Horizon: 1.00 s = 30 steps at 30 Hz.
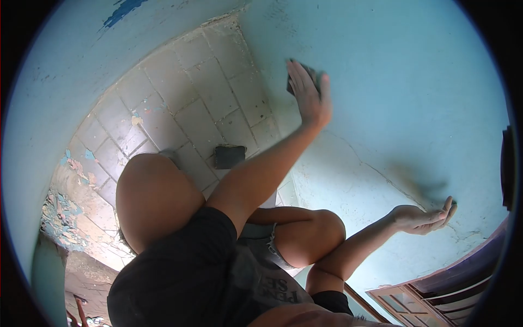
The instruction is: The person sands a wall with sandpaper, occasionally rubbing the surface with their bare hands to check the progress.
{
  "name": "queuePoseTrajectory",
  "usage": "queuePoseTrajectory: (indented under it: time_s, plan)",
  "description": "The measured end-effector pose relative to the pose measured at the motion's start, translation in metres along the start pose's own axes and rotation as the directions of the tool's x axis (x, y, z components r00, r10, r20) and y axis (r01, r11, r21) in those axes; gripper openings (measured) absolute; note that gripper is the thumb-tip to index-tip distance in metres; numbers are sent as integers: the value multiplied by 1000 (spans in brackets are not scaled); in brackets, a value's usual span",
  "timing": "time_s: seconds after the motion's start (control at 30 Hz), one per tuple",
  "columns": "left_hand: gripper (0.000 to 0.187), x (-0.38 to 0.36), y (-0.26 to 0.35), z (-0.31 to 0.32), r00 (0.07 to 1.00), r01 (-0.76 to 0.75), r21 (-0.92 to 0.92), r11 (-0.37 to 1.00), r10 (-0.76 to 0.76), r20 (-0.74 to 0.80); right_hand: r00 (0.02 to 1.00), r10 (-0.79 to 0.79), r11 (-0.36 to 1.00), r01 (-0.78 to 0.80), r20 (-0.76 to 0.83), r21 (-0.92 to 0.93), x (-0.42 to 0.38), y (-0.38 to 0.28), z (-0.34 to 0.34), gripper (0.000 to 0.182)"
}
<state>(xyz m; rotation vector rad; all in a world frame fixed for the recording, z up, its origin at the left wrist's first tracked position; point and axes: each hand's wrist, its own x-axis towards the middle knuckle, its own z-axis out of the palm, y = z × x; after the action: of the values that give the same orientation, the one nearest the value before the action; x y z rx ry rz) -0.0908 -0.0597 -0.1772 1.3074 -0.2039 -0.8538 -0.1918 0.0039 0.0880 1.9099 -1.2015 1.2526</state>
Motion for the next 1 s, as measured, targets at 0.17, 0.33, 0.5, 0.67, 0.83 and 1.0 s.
queuePoseTrajectory:
  time_s: [0.17, 0.33, 0.5, 0.67, 0.83, 1.0]
  plan:
    - [104, -98, 19, 11, 960, -41, 32, 999, 30, 279, 982, -16, 984, 49, 191, -170, 1, -10, -9, 64]
    - [106, 11, 45, 2, 982, -124, -37, 992, 128, 139, 980, 90, 976, -52, 176, -213, 0, 5, -35, 64]
    - [108, -95, 44, 19, 912, -290, 32, 957, 266, 311, 991, 100, 975, -80, 89, -206, -6, 14, -23, 67]
    - [112, -43, 52, 18, 862, -454, 95, 886, 410, 297, 1000, 21, 982, -16, 22, -190, -7, 20, -8, 68]
    - [108, -84, 52, 14, 814, -543, 87, 835, 500, 295, 999, 33, 984, -37, -23, -174, -9, 14, 1, 68]
    - [104, -54, 31, 3, 663, -719, 151, 679, 604, 443, 989, -123, 953, 140, 79, -269, -19, 23, 5, 65]
